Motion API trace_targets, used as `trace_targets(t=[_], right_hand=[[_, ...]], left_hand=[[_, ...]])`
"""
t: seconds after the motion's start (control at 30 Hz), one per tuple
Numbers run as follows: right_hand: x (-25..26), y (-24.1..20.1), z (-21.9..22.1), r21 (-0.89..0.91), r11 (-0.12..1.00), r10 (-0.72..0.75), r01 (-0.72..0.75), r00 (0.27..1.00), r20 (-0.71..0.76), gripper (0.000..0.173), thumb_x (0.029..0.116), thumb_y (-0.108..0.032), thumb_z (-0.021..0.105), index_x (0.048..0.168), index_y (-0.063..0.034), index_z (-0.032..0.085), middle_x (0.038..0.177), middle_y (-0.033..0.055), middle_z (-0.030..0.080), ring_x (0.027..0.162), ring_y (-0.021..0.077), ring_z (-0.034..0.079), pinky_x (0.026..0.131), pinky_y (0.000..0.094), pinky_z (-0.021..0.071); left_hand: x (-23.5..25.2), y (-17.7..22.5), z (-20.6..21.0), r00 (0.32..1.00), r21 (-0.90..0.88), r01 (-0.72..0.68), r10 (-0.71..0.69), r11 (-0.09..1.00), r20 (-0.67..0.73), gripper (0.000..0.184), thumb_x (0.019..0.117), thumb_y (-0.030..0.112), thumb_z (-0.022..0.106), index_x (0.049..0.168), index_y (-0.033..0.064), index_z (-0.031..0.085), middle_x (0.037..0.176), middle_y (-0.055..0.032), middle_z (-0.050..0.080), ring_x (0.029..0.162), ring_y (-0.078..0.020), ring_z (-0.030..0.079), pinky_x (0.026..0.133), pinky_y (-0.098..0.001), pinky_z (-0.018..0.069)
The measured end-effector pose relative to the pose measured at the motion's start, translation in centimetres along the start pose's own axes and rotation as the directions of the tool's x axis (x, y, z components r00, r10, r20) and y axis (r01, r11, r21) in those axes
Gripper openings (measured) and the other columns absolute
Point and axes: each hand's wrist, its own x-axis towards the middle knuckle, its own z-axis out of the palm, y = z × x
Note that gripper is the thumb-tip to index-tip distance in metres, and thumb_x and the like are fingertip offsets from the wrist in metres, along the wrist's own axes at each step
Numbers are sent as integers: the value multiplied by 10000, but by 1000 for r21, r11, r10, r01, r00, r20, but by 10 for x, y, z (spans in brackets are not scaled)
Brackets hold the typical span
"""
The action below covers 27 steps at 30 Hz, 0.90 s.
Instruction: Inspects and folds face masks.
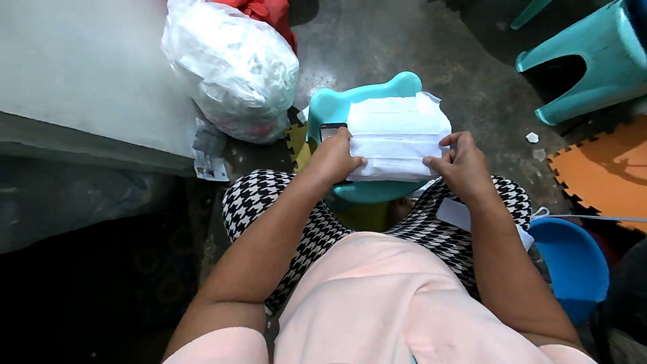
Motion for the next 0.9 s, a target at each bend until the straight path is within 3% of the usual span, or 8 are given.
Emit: trace_targets(t=[0.13, 0.27, 0.33, 0.43, 0.5, 0.6, 0.77, 0.9], right_hand=[[1, -2, -2, -35, 999, 25, -25, 1000, 2, 515, 943, -206, 757, 1330, -9, 480, 737, 113, 554, 590, 242, 516, 579, 473, 474], [1, 0, -1, -44, 999, 16, -15, 1000, 17, 518, 966, -246, 730, 1342, -9, 464, 774, 110, 571, 622, 237, 545, 607, 471, 487], [0, 1, -1, -37, 999, 0, 2, 999, 36, 508, 974, -227, 714, 1349, -6, 452, 818, 124, 601, 661, 241, 585, 645, 482, 518], [-4, 3, -2, -38, 999, -25, 27, 999, 42, 528, 947, -167, 728, 1357, 5, 445, 852, 131, 618, 692, 231, 600, 672, 475, 527], [-7, 3, -2, -41, 999, -31, 33, 999, 44, 526, 931, -119, 732, 1355, 13, 450, 868, 133, 611, 705, 220, 596, 681, 454, 532], [-9, 4, -3, -49, 998, -25, 27, 999, 42, 486, 938, -99, 695, 1347, 20, 463, 849, 120, 582, 689, 184, 557, 660, 407, 507], [-12, 4, -7, 164, 986, -16, 8, 999, 46, 436, 939, -107, 623, 1320, -6, 437, 801, 12, 546, 626, 41, 545, 608, 237, 500], [-9, 2, -9, 379, 926, -14, -11, 998, 63, 274, 943, -73, 578, 1192, -79, 464, 743, -69, 548, 582, -3, 550, 569, 168, 493]], left_hand=[[1, -7, -15, 999, -26, -2, 1, 1000, -41, 467, 968, 288, 724, 1276, -21, 557, 958, -196, 695, 840, -325, 694, 793, -529, 566], [-5, -12, -40, 967, -50, -16, 3, 999, -253, 383, 995, 299, 683, 1221, 5, 586, 971, -176, 676, 851, -316, 676, 787, -527, 554], [-7, -13, -42, 919, -19, -126, 110, 992, -378, 303, 1005, 229, 653, 1194, -4, 606, 1015, -175, 687, 911, -308, 690, 842, -514, 558], [-10, -1, -17, 806, 130, -372, 389, 919, -446, 205, 981, 122, 643, 1122, -25, 677, 1087, -188, 691, 1060, -332, 669, 955, -497, 534], [-13, 11, 22, 720, 207, -523, 558, 827, -413, 158, 936, 81, 685, 1077, 22, 724, 1109, -170, 697, 1104, -350, 647, 975, -498, 521], [-14, 26, 76, 657, 221, -627, 660, 747, -364, 139, 913, 99, 729, 1049, 72, 742, 1105, -131, 690, 1094, -309, 644, 951, -474, 530], [-1, 27, 92, 662, 180, -655, 672, 734, -332, 228, 905, 167, 764, 1089, 41, 716, 1101, -158, 673, 1100, -337, 631, 945, -482, 519], [7, 23, 97, 676, 238, -621, 664, 747, -321, 352, 861, 282, 815, 1097, 42, 708, 1085, -150, 677, 1083, -330, 639, 916, -481, 528]])
